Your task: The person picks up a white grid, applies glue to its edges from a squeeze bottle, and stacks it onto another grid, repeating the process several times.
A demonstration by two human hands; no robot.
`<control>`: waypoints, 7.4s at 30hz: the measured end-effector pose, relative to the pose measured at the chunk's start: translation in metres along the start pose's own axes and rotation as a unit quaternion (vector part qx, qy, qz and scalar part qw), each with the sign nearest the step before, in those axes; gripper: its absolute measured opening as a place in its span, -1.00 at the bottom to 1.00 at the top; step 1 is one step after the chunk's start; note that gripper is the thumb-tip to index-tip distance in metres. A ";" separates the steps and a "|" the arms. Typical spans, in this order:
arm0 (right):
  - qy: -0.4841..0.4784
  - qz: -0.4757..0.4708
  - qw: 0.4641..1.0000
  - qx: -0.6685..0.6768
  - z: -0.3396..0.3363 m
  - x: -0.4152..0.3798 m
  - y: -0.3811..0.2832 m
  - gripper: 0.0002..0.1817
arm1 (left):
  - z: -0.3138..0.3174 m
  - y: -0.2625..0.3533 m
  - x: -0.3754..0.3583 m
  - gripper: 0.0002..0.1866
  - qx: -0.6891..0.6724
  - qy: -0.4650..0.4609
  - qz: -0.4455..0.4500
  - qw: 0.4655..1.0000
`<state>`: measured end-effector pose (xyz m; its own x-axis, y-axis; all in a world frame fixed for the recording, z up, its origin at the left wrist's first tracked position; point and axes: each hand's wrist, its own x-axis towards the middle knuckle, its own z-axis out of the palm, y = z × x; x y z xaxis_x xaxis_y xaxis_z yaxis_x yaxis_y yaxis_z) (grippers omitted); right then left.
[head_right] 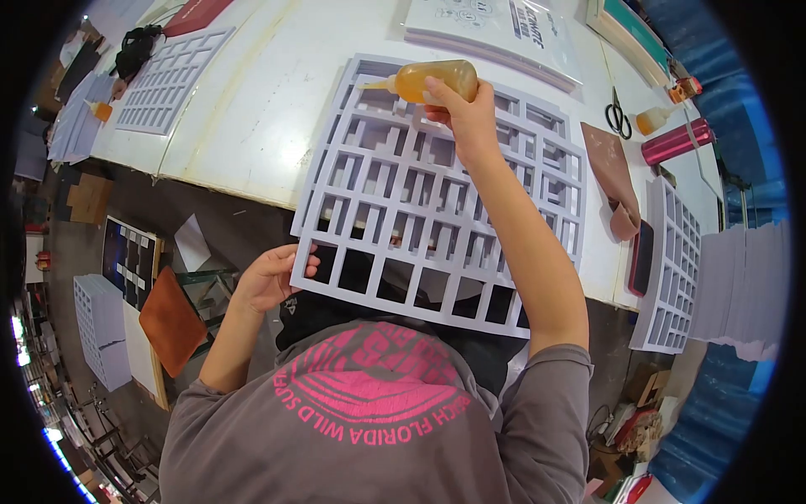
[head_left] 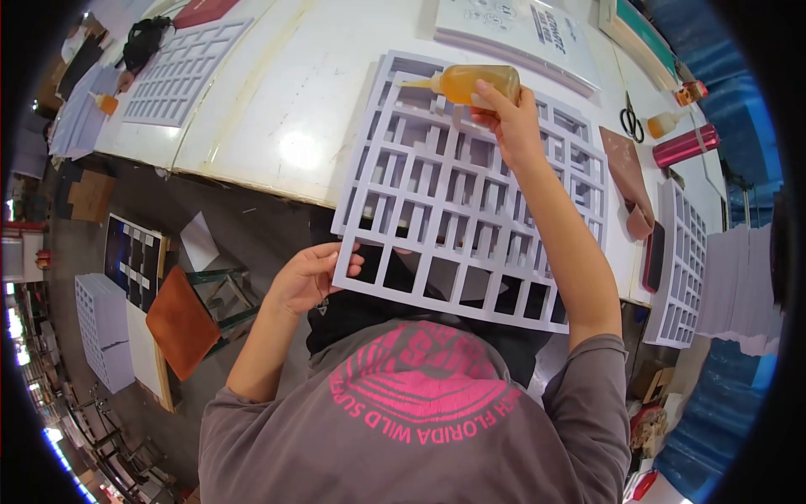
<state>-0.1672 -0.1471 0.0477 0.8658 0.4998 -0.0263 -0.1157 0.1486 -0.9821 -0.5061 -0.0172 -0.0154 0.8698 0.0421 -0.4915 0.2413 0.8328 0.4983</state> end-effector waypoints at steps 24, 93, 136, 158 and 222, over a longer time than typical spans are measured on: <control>0.075 -0.019 0.997 -0.014 -0.062 -0.015 -0.011 -0.39 | -0.037 -0.019 0.001 -0.64 -0.124 0.020 0.130 0.984; 0.188 -0.007 0.982 -0.012 -0.182 -0.078 -0.033 -0.60 | -0.035 0.020 0.033 -0.52 -0.069 0.029 0.227 0.971; 0.220 -0.025 0.975 0.016 -0.226 -0.098 -0.047 -0.56 | -0.035 0.050 0.058 -0.52 -0.089 0.023 0.254 0.963; 0.160 0.103 0.982 -0.013 -0.182 -0.244 -0.043 -0.56 | -0.043 0.055 0.069 -0.52 -0.100 -0.028 0.227 0.968; 0.200 -0.055 0.839 0.504 -0.290 -0.112 0.024 -0.53 | 0.034 0.101 0.165 -0.55 0.727 0.206 0.248 0.606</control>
<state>-0.1258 -0.4472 -0.0275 0.9692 0.1388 -0.2036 -0.2017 0.9214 -0.3323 -0.3234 0.0552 -0.0214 0.8819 0.4713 -0.0106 0.3782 -0.6940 0.6127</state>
